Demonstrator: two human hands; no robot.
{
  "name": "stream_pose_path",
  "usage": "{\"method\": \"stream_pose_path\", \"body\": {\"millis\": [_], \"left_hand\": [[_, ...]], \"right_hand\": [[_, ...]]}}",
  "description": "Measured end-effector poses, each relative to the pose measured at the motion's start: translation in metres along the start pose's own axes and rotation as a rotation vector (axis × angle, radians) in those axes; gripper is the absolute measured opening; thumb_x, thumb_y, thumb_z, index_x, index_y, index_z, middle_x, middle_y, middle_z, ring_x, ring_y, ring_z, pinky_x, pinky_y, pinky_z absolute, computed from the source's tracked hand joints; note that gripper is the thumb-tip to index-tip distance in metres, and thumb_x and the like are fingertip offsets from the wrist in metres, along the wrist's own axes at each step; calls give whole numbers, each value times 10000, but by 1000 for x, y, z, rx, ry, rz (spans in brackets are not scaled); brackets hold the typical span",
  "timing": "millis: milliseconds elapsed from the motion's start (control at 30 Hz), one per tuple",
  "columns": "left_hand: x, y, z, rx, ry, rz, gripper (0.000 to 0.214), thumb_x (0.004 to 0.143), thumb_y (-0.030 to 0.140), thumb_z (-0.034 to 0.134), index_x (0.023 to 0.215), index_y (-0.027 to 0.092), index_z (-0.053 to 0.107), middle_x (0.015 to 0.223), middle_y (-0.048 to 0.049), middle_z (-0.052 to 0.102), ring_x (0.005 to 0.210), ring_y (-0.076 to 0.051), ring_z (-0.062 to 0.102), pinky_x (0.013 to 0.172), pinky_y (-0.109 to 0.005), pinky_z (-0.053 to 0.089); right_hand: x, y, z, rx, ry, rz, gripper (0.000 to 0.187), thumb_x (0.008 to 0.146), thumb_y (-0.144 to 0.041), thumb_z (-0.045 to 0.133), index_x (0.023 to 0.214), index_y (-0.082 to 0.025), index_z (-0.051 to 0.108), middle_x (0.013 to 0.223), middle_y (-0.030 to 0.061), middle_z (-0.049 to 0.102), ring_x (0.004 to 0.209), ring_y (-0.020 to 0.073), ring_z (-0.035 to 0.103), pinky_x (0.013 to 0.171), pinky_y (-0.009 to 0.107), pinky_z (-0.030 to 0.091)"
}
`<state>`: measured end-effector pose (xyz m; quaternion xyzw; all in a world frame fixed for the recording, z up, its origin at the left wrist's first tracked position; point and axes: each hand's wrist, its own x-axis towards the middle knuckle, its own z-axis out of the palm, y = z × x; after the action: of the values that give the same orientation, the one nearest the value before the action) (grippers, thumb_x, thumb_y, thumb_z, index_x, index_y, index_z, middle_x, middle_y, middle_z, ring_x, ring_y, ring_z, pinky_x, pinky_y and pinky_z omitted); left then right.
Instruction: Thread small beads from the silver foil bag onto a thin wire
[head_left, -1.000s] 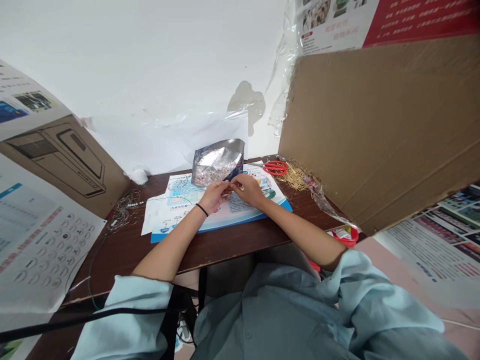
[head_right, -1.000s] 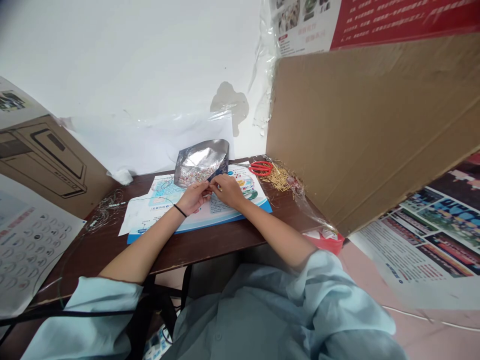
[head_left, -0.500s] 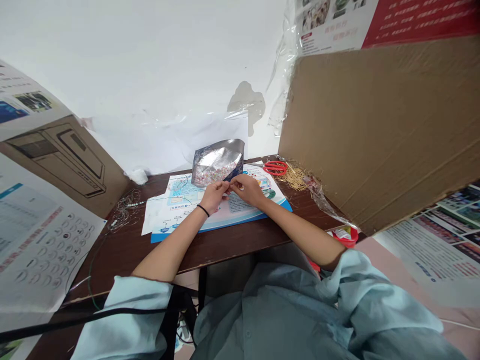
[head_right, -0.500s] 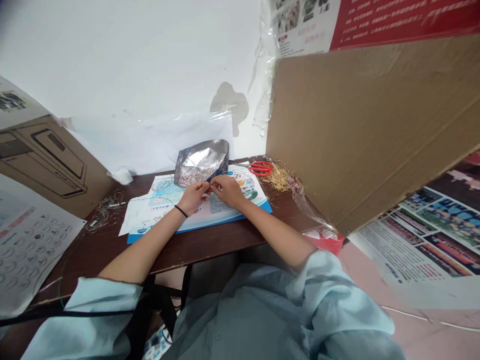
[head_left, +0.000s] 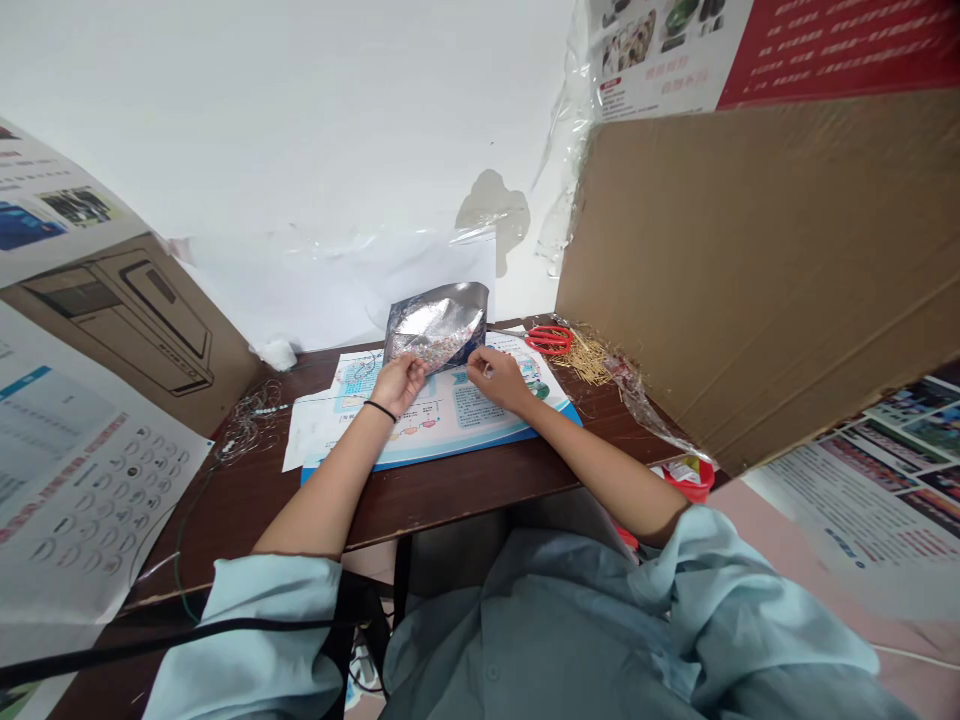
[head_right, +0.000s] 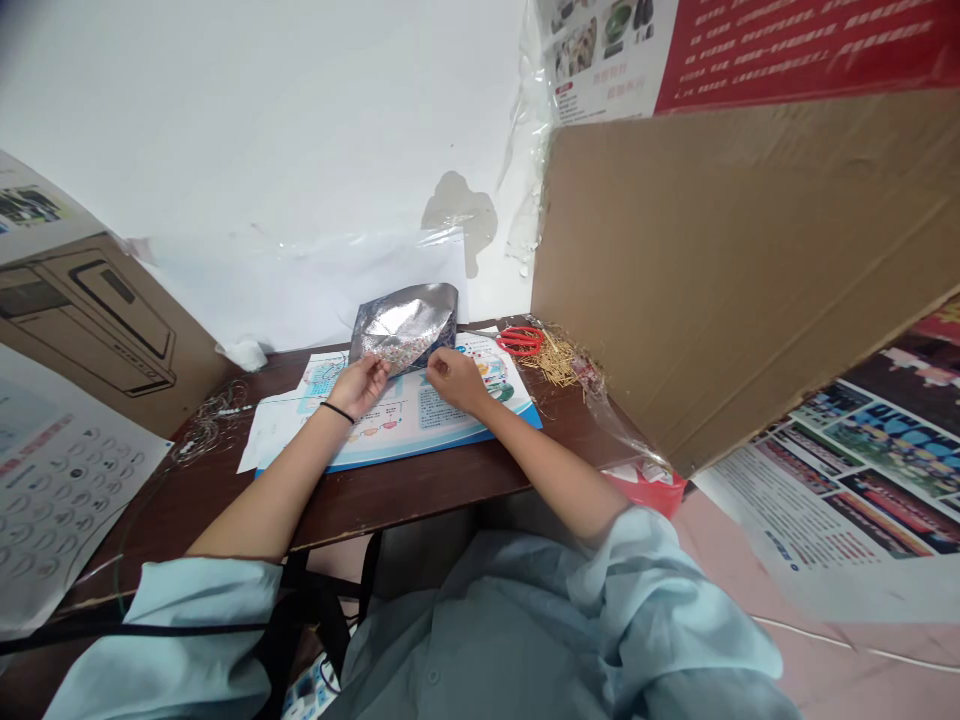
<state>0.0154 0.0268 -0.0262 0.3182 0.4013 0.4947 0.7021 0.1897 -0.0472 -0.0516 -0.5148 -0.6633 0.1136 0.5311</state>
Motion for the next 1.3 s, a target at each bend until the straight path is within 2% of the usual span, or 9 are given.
{"method": "stream_pose_path", "body": {"millis": [167, 333, 433, 567, 700, 833, 1033, 1167, 1300], "left_hand": [[5, 10, -4, -126, 138, 131, 275, 925, 61, 456, 664, 135, 500, 565, -5, 548, 510, -53, 556, 532, -119, 498], [6, 15, -4, -148, 191, 258, 297, 937, 92, 454, 647, 137, 495, 555, 18, 518, 467, -46, 510, 497, -131, 472], [6, 17, -5, -130, 221, 293, 302, 937, 88, 446, 643, 135, 493, 551, 25, 511, 464, -44, 503, 490, -131, 465], [9, 23, -10, -147, 286, 344, 324, 959, 117, 417, 644, 139, 493, 589, 7, 546, 531, -60, 568, 603, -171, 542], [15, 27, -18, -159, 333, 387, 336, 978, 140, 365, 664, 150, 484, 662, -31, 586, 663, -100, 657, 717, -229, 578], [23, 28, -26, -131, 381, 461, 335, 984, 167, 347, 667, 156, 453, 725, -31, 579, 731, -106, 674, 771, -259, 572], [31, 30, -33, -111, 431, 496, 345, 988, 174, 337, 668, 149, 463, 740, -30, 572, 754, -87, 662, 815, -249, 541], [34, 31, -35, -114, 464, 498, 365, 983, 153, 333, 642, 150, 464, 689, -18, 561, 708, -68, 649, 789, -214, 529], [31, 33, -34, -101, 434, 459, 298, 954, 140, 389, 665, 163, 455, 701, -10, 569, 712, -76, 656, 747, -208, 531]], "right_hand": [[3, 3, -3, 179, -9, 128, 98, 749, -268, 517, 675, -205, 512, 687, -24, 562, 684, 130, 515, 701, 271, 406], [3, 8, -2, 246, -7, 177, 116, 738, -295, 539, 668, -203, 528, 630, -39, 532, 606, 119, 490, 633, 266, 381], [3, 9, -2, 299, -35, 204, 109, 744, -297, 545, 682, -210, 528, 606, -39, 556, 597, 130, 529, 628, 272, 399], [2, 10, -2, 342, -65, 238, 101, 754, -296, 545, 696, -216, 526, 617, -33, 602, 629, 151, 606, 669, 289, 447], [3, 11, -1, 324, -73, 250, 99, 753, -291, 546, 691, -218, 522, 588, -40, 599, 609, 145, 605, 676, 289, 459], [2, 9, -1, 328, -81, 257, 98, 746, -286, 546, 685, -213, 520, 565, -43, 584, 600, 137, 597, 664, 274, 450], [1, 3, -4, 217, -124, 209, 86, 743, -272, 512, 682, -211, 510, 519, -59, 520, 518, 115, 511, 597, 254, 400], [0, 0, -4, 33, -155, 91, 70, 717, -224, 527, 660, -210, 491, 570, -46, 511, 558, 115, 469, 603, 254, 365], [-1, 2, -3, -157, -211, -9, 73, 719, -179, 537, 665, -205, 495, 648, -18, 553, 607, 126, 463, 622, 258, 347]]}}
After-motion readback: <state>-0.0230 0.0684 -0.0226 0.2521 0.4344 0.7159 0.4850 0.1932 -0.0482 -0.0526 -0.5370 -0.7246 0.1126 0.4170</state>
